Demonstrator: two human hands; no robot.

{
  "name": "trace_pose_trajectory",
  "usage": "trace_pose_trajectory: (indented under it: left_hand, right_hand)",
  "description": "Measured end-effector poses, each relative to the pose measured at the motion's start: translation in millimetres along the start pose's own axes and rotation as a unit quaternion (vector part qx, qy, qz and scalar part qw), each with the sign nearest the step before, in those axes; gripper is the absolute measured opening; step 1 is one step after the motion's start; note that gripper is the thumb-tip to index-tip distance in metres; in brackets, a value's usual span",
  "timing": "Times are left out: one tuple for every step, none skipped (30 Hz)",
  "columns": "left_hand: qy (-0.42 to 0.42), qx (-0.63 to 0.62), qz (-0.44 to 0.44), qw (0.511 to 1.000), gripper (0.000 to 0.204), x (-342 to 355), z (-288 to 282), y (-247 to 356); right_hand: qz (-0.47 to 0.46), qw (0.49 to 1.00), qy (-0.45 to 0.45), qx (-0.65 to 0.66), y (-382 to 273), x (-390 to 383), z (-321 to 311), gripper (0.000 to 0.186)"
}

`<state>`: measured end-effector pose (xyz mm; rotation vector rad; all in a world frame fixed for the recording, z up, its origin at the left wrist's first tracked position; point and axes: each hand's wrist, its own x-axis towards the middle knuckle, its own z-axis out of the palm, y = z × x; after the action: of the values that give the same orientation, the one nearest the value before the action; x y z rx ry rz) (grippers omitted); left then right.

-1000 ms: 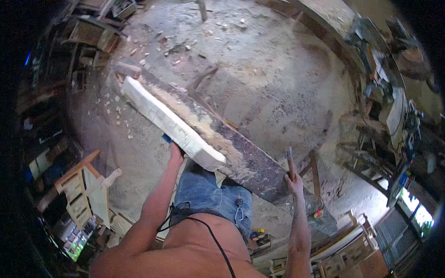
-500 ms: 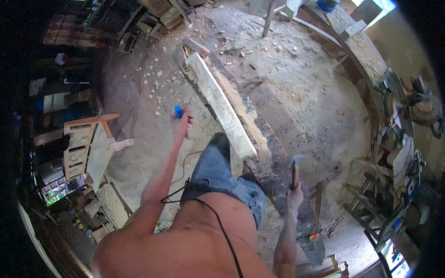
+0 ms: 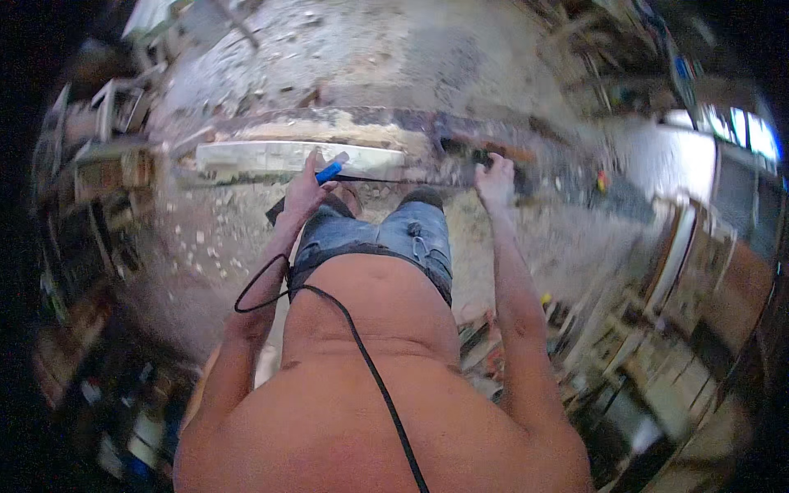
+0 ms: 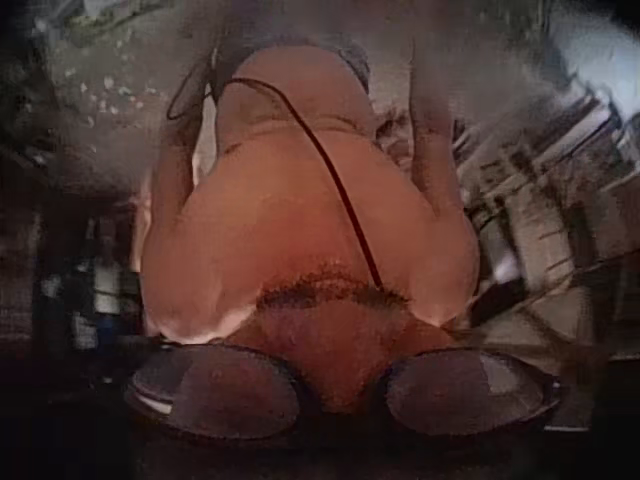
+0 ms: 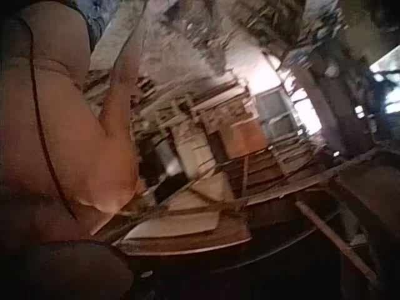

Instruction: Using a hammer and chisel to carve and shape a wooden component on a workbench.

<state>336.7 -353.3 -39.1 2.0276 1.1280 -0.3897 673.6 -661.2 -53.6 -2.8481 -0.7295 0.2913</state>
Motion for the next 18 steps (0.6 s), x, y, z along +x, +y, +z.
trace_pose_trajectory:
  left_hand:
    - [0.029, 0.035, 0.085, 0.995, 0.097, 7, 9, -19]
    - [0.009, 0.044, 0.104, 0.994, 0.097, 16, 8, -26]
    - [0.015, 0.077, 0.131, 0.988, 0.098, 26, 6, -31]
    - [0.027, 0.107, 0.154, 0.982, 0.099, 35, 4, -35]
    - [0.03, 0.114, 0.167, 0.979, 0.1, 47, -5, -40]
    - [0.032, 0.121, 0.181, 0.976, 0.102, 54, -14, -38]
    - [-0.005, 0.141, 0.169, 0.975, 0.102, 54, -27, -9]
    - [-0.039, 0.165, 0.155, 0.973, 0.102, 50, -38, 18]
    - [-0.044, 0.158, 0.16, 0.973, 0.106, 52, -43, 12]
    - [-0.079, 0.143, 0.16, 0.974, 0.106, 63, -49, -3]
    - [-0.066, 0.151, 0.147, 0.975, 0.104, 74, -53, -27]
    - [-0.053, 0.158, 0.132, 0.977, 0.103, 79, -53, -49]
    - [-0.061, 0.168, 0.145, 0.973, 0.103, 78, -49, -38]
    - [-0.077, 0.2, 0.1, 0.972, 0.099, 78, -45, -27]
    - [-0.088, 0.229, 0.051, 0.968, 0.095, 77, -41, -19]
    - [-0.084, 0.237, 0.058, 0.966, 0.095, 78, -40, -26]
    - [-0.051, 0.23, 0.057, 0.97, 0.093, 77, -39, -35]
    - [-0.023, 0.221, 0.061, 0.973, 0.09, 79, -30, -37]
  right_hand:
    - [-0.003, 0.998, -0.018, 0.052, -17, -22, -2, 0.042]
    - [0.026, 0.998, -0.013, 0.05, -18, -51, 7, 0.042]
    - [0.066, 0.992, -0.06, 0.086, -14, -80, 22, 0.039]
    - [0.1, 0.981, -0.106, 0.126, -7, -108, 38, 0.036]
    - [0.121, 0.979, -0.101, 0.128, 5, -141, 54, 0.036]
    - [0.15, 0.971, -0.141, 0.118, 19, -178, 76, 0.035]
    - [0.197, 0.959, -0.174, 0.109, 39, -228, 97, 0.034]
    - [0.234, 0.952, -0.164, 0.112, 57, -278, 113, 0.034]
    - [0.318, 0.893, -0.27, 0.169, 70, -316, 126, 0.034]
    - [0.384, 0.815, -0.371, 0.225, 76, -338, 136, 0.034]
    - [0.381, 0.813, -0.372, 0.236, 68, -354, 143, 0.034]
    - [0.399, 0.799, -0.401, 0.207, 55, -376, 148, 0.034]
    - [0.431, 0.778, -0.42, 0.179, 50, -402, 153, 0.034]
    - [0.442, 0.772, -0.415, 0.191, 47, -418, 161, 0.034]
    - [0.395, 0.787, -0.429, 0.203, 46, -429, 171, 0.034]
    - [0.339, 0.802, -0.441, 0.216, 42, -435, 184, 0.034]
    - [0.34, 0.802, -0.436, 0.226, 38, -435, 197, 0.034]
    - [0.276, 0.869, -0.347, 0.219, 41, -434, 215, 0.033]
